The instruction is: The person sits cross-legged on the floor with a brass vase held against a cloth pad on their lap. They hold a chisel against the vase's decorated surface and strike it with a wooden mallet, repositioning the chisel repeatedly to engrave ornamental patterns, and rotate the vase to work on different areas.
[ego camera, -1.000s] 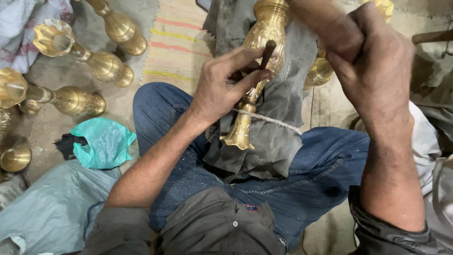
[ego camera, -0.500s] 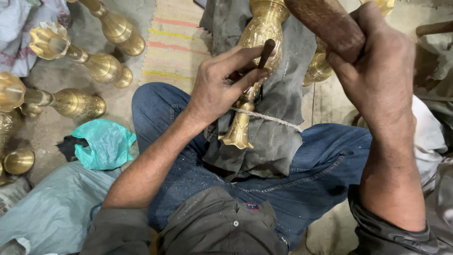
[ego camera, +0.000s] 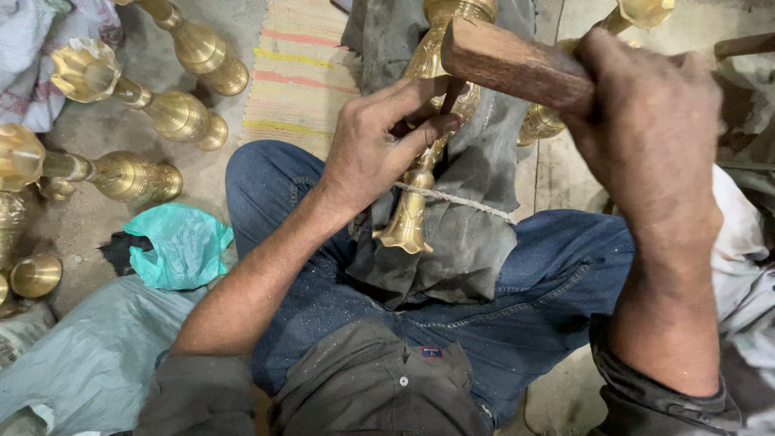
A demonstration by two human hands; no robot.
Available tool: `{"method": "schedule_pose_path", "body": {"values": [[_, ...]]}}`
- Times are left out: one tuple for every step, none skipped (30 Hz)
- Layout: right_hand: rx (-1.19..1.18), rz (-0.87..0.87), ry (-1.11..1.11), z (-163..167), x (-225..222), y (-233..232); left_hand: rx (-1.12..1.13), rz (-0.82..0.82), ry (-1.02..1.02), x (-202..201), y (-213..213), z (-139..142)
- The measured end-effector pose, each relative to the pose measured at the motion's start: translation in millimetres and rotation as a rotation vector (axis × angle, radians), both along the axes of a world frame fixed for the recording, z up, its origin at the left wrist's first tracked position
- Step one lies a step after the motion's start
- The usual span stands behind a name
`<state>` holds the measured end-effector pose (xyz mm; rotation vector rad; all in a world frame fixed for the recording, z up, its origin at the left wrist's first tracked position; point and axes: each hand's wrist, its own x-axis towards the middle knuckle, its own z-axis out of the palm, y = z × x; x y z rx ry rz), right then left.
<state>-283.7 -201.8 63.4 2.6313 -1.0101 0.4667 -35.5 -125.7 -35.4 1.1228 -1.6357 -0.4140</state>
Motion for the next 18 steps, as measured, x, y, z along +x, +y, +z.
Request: {"method": "schedule_pose_path", "body": {"values": [[0.054,0.032,-0.091,-0.4,-0.9,-0.4,-0.006,0.005,-0.008,-0.5,-0.3,-0.1],[0.107,0.062,-0.182,-0.4,-2.0,-1.2,-0.013,0.009,-0.017,-1.1,-1.2,-0.2],[0.114,0.064,-0.179,-0.5,-2.7,-2.2,-0.005,0.013,-0.018,-1.4,-1.2,-0.3],[0.121,0.065,-0.175,-0.6,-3.3,-2.8,0.003,0.017,-0.017,-2.0,-0.8,-0.6],[0.078,0.038,-0.08,-0.6,-2.8,-4.9,0.008,0.022,-0.018,-2.2,-1.3,-0.7],[0.032,0.011,0.013,-0.4,-2.3,-6.6,0.0,0.024,-0.036,-2.2,-2.4,-0.7],[0.064,0.048,-0.071,-0.5,-1.8,-7.2,-0.004,0.027,-0.054,-2.4,-2.7,-0.8],[0.101,0.083,-0.153,-0.5,-1.4,-7.6,-0.005,0.028,-0.069,-2.9,-2.6,-1.1],[0.102,0.087,-0.156,-0.3,-1.4,-7.9,0.004,0.022,-0.054,-2.8,-2.2,-1.4],[0.103,0.09,-0.159,-0.1,-1.7,-8.0,0.012,0.017,-0.041,-2.4,-1.7,-1.5],[0.074,0.062,-0.083,-0.2,-2.5,-7.8,0.021,0.013,-0.026,-2.3,-0.9,-1.8],[0.045,0.033,-0.006,-0.4,-3.7,-7.6,0.027,0.009,-0.016,-2.2,-0.6,-2.0],[0.038,0.034,-0.022,-0.1,-5.5,-8.6,0.029,0.005,-0.009,-1.7,-0.9,-2.0],[0.035,0.035,-0.039,-0.5,-7.3,-9.5,0.034,0.001,-0.002,-1.3,-0.9,-1.9],[0.034,0.036,-0.053,-1.8,-8.9,-9.9,0.02,0.002,-0.012,-1.4,-0.9,-1.8],[0.119,0.062,-0.158,-3.9,-9.6,-10.8,0.006,0.004,-0.021,-1.5,-1.5,-1.4],[0.201,0.087,-0.262,-6.3,-9.6,-11.9,-0.01,0.004,-0.03,-1.6,-2.0,-0.9],[0.24,0.103,-0.318,-7.9,-10.2,-12.7,-0.003,-0.005,-0.021,-1.4,-2.1,-0.3]]}}
